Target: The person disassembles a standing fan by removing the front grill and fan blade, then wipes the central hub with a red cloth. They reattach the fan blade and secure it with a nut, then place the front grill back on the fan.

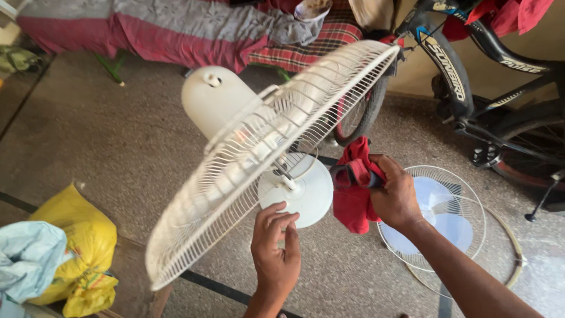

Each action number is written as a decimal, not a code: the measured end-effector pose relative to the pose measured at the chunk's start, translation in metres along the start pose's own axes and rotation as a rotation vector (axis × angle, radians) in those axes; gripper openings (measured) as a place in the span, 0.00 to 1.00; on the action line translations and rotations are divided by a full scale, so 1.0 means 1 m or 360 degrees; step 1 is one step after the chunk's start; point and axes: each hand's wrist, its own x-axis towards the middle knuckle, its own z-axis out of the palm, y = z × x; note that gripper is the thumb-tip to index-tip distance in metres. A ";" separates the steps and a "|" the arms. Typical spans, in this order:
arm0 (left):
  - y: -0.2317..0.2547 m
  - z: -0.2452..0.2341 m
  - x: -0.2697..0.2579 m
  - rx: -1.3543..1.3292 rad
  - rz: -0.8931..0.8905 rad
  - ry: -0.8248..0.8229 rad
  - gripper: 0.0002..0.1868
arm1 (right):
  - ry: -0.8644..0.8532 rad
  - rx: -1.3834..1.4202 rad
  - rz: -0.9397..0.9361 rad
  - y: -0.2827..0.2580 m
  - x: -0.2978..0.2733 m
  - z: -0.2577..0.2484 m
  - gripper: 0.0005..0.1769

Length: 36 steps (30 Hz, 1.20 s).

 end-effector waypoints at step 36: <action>-0.058 0.098 0.036 0.0026 0.0102 -0.0401 0.13 | 0.0202 -0.0626 0.0221 0.184 -0.056 -0.060 0.24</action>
